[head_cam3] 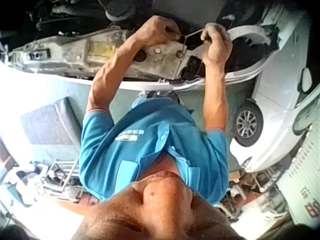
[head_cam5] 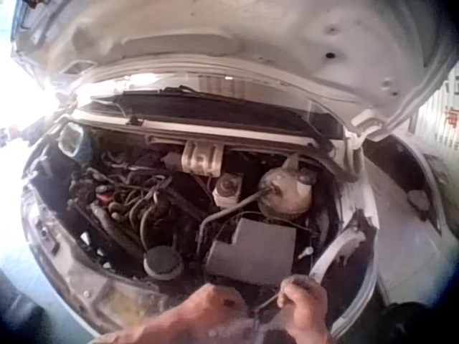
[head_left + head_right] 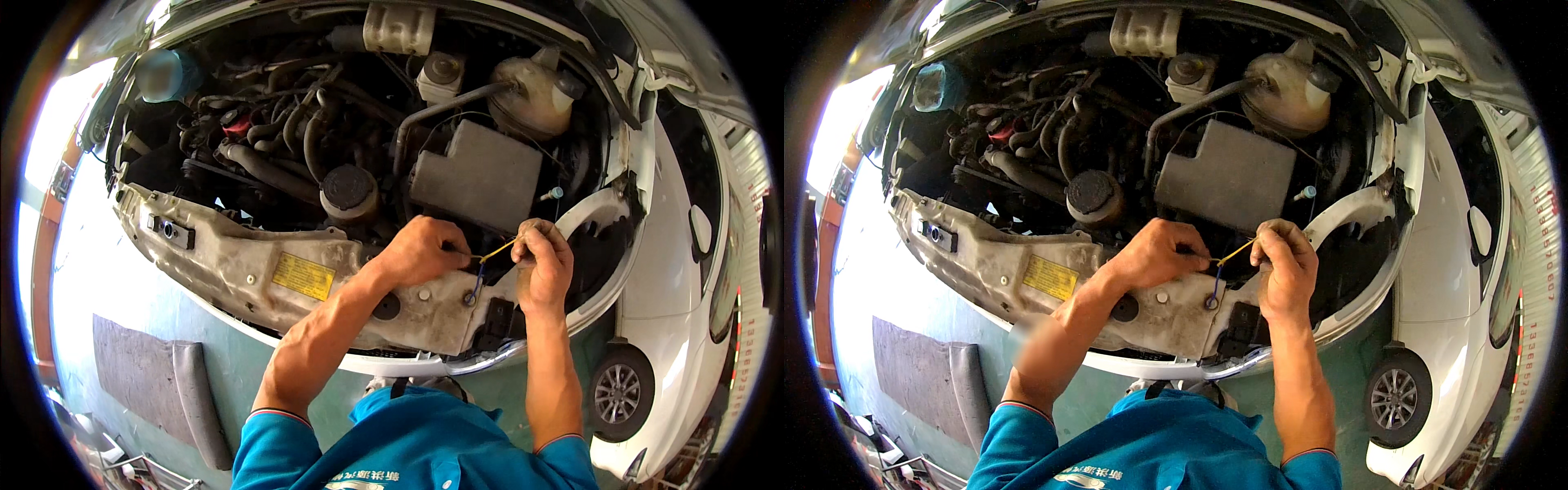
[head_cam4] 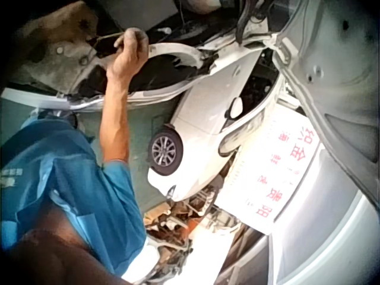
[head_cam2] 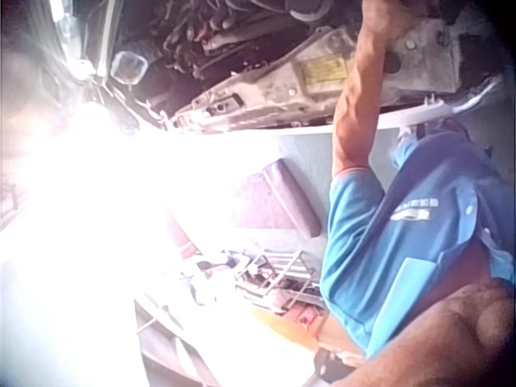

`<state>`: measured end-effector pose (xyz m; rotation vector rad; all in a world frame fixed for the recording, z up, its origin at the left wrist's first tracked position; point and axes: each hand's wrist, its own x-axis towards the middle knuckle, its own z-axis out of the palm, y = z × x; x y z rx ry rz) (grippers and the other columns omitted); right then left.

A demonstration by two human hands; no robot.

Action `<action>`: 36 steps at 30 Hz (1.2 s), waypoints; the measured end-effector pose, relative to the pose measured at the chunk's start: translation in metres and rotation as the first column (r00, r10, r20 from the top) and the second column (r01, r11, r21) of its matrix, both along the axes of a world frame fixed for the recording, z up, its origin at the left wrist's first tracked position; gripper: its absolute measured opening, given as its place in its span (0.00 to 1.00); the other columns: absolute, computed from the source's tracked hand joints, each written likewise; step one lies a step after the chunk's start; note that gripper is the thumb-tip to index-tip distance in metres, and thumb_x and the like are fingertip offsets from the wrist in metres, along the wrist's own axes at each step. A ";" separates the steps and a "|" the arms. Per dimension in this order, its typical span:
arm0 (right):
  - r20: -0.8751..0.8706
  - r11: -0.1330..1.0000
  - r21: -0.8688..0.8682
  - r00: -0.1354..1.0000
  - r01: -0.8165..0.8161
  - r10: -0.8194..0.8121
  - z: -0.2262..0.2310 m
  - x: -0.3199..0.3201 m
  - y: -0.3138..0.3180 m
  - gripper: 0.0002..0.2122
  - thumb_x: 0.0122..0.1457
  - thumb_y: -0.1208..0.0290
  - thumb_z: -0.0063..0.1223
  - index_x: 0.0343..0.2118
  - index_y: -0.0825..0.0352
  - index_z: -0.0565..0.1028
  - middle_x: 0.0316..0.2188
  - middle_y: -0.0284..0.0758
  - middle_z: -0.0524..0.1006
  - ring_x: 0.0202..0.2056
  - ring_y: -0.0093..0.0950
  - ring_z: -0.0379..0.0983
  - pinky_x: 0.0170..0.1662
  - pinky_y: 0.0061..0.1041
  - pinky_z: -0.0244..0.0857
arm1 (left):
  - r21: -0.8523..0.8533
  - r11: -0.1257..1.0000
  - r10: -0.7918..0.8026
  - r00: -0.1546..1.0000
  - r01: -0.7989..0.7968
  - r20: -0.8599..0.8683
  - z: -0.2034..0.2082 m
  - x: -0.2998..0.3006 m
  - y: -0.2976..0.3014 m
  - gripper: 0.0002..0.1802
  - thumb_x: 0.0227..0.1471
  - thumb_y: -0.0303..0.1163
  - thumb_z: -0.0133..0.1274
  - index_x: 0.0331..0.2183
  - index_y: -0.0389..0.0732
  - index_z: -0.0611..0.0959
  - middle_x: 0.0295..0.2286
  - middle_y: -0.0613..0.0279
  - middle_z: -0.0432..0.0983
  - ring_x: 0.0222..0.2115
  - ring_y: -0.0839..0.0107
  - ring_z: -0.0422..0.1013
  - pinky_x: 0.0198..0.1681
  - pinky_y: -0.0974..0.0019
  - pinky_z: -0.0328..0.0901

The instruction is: The person works under the open hood of a white car, manipulating a yellow wire and a blue wire near the engine bay. They repeatedly twist and adjust the wire ends by hand, then tuck the wires back into the engine compartment.

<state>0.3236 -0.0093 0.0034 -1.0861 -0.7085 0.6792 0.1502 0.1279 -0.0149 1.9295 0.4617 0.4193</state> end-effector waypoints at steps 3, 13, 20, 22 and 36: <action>0.326 0.958 -0.250 0.920 -0.140 0.219 0.011 0.011 -0.005 0.05 0.62 0.73 0.57 0.34 0.70 0.79 0.26 0.26 0.76 0.28 0.15 0.68 0.34 0.17 0.64 | -0.058 0.991 0.122 0.993 -0.122 0.001 0.009 -0.002 -0.001 0.10 0.51 0.28 0.64 0.37 0.33 0.88 0.35 0.56 0.83 0.36 0.67 0.78 0.43 0.65 0.70; 0.347 0.849 -0.517 0.880 -0.109 0.325 0.009 0.010 -0.017 0.12 0.60 0.75 0.59 0.46 0.74 0.80 0.35 0.35 0.83 0.35 0.21 0.78 0.41 0.22 0.73 | -0.004 0.992 0.129 0.990 -0.129 0.059 0.009 0.000 -0.005 0.11 0.50 0.27 0.62 0.37 0.34 0.87 0.34 0.54 0.82 0.34 0.63 0.78 0.41 0.63 0.70; 0.652 0.933 -0.354 0.698 -0.065 0.296 0.003 -0.001 -0.005 0.13 0.55 0.78 0.62 0.44 0.70 0.81 0.35 0.40 0.82 0.39 0.33 0.80 0.46 0.28 0.72 | -0.007 0.990 0.144 0.989 -0.144 0.038 0.006 0.000 -0.003 0.11 0.53 0.29 0.63 0.38 0.34 0.87 0.33 0.56 0.81 0.34 0.69 0.76 0.40 0.63 0.69; 0.691 0.943 -0.324 0.660 -0.081 0.294 0.001 -0.002 -0.002 0.11 0.54 0.79 0.63 0.41 0.71 0.81 0.33 0.41 0.81 0.37 0.34 0.80 0.44 0.30 0.72 | -0.008 0.986 0.167 0.985 -0.166 0.042 0.005 -0.001 -0.003 0.12 0.52 0.29 0.63 0.37 0.33 0.87 0.33 0.54 0.82 0.33 0.67 0.77 0.40 0.63 0.69; 0.420 0.863 -0.493 0.837 -0.114 0.351 0.003 0.000 0.002 0.08 0.56 0.75 0.59 0.35 0.75 0.77 0.32 0.40 0.82 0.34 0.25 0.78 0.40 0.27 0.72 | -0.091 0.982 0.149 0.978 -0.163 -0.143 0.015 0.003 -0.003 0.12 0.49 0.30 0.64 0.35 0.33 0.87 0.30 0.48 0.83 0.31 0.64 0.79 0.39 0.62 0.71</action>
